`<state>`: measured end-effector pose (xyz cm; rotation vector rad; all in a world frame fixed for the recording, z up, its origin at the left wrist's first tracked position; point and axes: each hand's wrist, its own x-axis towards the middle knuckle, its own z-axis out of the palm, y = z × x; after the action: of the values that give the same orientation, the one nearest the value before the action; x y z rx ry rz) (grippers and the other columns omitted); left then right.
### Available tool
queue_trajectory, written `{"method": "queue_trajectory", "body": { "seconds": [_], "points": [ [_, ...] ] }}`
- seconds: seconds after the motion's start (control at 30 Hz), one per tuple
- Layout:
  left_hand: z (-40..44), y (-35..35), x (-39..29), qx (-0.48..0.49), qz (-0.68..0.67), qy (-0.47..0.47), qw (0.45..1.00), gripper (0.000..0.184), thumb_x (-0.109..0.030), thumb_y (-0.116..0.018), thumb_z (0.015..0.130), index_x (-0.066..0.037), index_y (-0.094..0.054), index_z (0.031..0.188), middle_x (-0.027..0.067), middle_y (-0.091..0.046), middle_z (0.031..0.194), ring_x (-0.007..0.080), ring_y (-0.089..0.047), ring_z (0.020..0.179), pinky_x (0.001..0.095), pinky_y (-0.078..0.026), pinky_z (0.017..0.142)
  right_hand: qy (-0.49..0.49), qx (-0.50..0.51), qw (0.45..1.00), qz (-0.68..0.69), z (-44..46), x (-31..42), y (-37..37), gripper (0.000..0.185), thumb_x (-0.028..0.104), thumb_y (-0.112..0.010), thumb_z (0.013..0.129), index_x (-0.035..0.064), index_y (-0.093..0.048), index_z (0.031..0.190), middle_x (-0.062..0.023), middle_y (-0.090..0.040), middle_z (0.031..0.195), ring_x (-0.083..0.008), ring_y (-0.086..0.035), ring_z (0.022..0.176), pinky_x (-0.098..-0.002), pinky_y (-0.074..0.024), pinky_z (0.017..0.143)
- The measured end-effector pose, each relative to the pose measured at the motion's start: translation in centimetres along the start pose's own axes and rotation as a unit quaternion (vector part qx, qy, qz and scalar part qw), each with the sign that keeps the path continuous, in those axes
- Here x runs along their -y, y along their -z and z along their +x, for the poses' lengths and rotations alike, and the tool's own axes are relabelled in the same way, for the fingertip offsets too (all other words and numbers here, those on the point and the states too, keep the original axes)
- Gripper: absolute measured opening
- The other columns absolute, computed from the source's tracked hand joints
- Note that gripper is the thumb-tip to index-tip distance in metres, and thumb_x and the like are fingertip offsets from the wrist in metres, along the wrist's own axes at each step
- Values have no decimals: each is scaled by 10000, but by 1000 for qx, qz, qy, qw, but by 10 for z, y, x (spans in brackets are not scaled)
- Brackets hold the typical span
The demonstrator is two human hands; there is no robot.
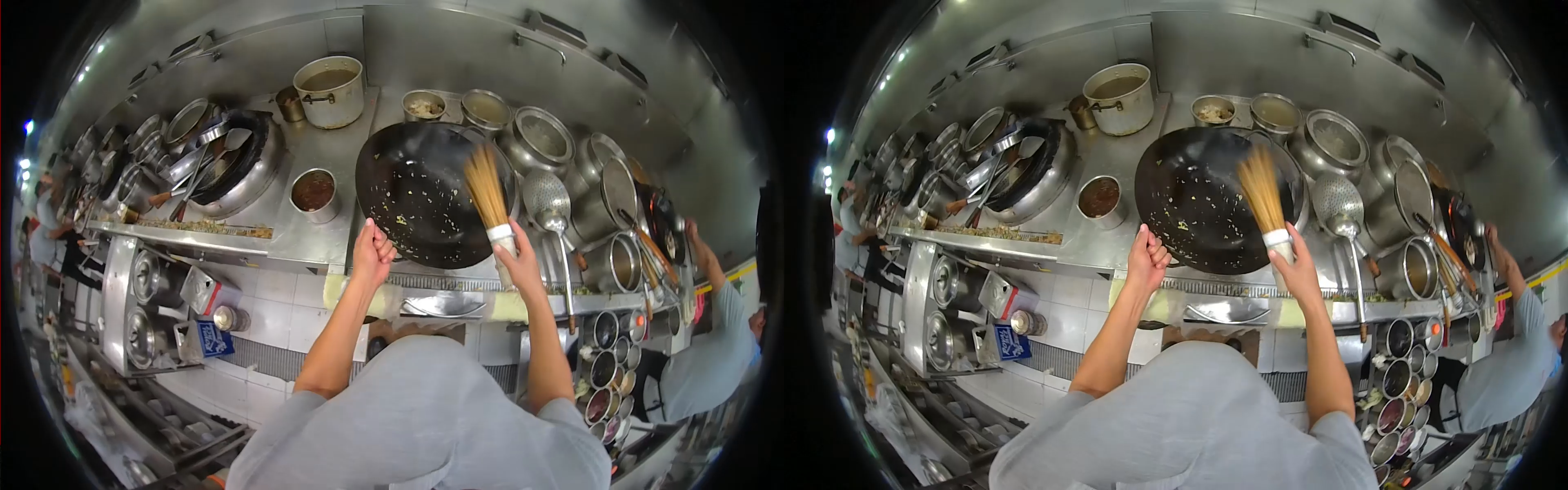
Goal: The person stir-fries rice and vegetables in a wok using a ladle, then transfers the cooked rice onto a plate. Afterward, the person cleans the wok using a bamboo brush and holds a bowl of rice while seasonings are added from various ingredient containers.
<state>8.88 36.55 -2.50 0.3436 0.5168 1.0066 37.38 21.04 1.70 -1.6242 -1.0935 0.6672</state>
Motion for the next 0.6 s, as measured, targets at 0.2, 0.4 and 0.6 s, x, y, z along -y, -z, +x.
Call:
{"method": "queue_trajectory", "body": {
  "seconds": [0.2, 0.4, 0.6],
  "points": [
    [-18, -44, -6, 101, 133, -24, 986, 382, -393, -437, 1045, -134, -399, 767, -50, -277, 586, 60, -204, 447, 241, -213, 415, -22, -23, 992, 119, 106, -1, -67, 678, 266, -726, 880, 31, -413, 1433, -147, -617, 1202, -211, -606, 1056, -318, -481, 906],
    [-3, -67, -14, 204, 224, -4, 953, 351, -350, -490, 1031, -123, -415, 773, -39, -321, 606, 59, -253, 428, 254, -218, 402, 57, -20, 994, 93, 94, 29, -107, 699, 328, -695, 860, 10, -401, 1408, -173, -629, 1100, -256, -635, 942, -372, -498, 849],
    [13, -74, -42, 197, 245, -8, 949, 346, -347, -488, 1032, -138, -402, 771, -50, -317, 606, 52, -240, 423, 246, -212, 400, 37, 114, 973, -197, 11, -52, -29, 738, 373, -683, 864, 101, -365, 1471, -239, -616, 1244, -360, -602, 1170, -418, -454, 986]
  ]
}}
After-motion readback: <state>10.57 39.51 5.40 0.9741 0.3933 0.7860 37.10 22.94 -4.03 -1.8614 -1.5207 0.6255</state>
